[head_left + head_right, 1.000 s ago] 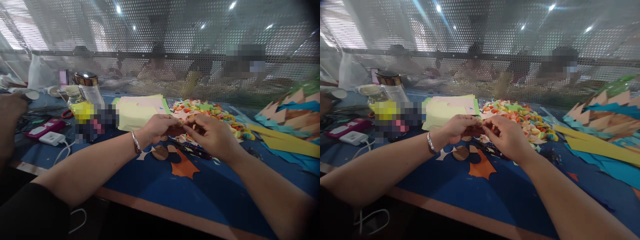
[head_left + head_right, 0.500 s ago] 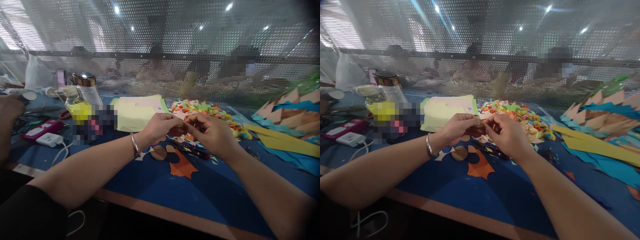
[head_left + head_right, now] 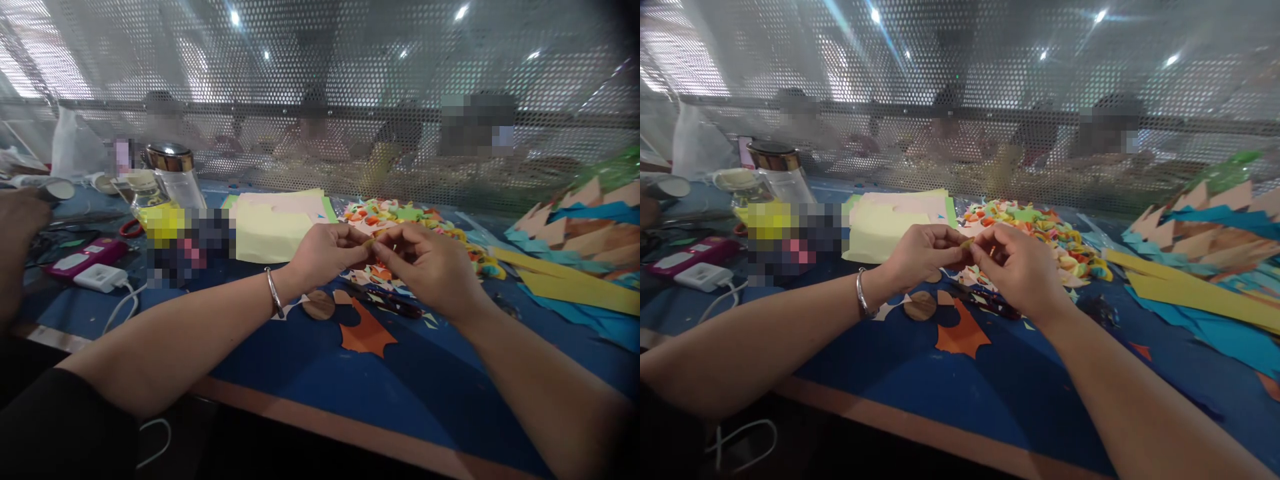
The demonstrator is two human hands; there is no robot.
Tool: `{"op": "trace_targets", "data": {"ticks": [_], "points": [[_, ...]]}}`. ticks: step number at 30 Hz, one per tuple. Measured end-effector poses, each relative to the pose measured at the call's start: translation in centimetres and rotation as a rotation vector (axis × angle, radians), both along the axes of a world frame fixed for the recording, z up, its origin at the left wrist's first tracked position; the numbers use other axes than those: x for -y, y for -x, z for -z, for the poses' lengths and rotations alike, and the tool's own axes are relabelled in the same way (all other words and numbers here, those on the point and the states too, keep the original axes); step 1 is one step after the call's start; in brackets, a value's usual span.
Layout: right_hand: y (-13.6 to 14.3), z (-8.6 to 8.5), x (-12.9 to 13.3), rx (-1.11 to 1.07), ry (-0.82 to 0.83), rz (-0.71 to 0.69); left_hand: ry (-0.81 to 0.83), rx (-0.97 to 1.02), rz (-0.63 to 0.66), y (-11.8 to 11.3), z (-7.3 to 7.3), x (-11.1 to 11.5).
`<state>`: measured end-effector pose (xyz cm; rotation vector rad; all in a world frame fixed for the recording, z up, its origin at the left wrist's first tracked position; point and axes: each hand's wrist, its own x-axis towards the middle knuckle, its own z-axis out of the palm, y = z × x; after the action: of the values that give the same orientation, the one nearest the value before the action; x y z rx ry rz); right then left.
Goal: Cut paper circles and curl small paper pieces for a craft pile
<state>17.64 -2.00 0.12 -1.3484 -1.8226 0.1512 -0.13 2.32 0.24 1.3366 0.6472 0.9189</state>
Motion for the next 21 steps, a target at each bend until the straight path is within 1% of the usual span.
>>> {"op": "trace_targets", "data": {"ticks": [7,16,21], "points": [[0.03,0.08,-0.01,0.01,-0.042,-0.008,-0.032,-0.017,-0.001,-0.03,0.12,-0.26],[-0.1,0.12,-0.09,0.064,-0.102,-0.012,0.004,-0.032,-0.007,-0.01,-0.13,-0.13],[-0.12,0.06,-0.09,0.078,-0.119,-0.021,-0.02,-0.04,-0.013,0.08,-0.11,-0.11]]}}
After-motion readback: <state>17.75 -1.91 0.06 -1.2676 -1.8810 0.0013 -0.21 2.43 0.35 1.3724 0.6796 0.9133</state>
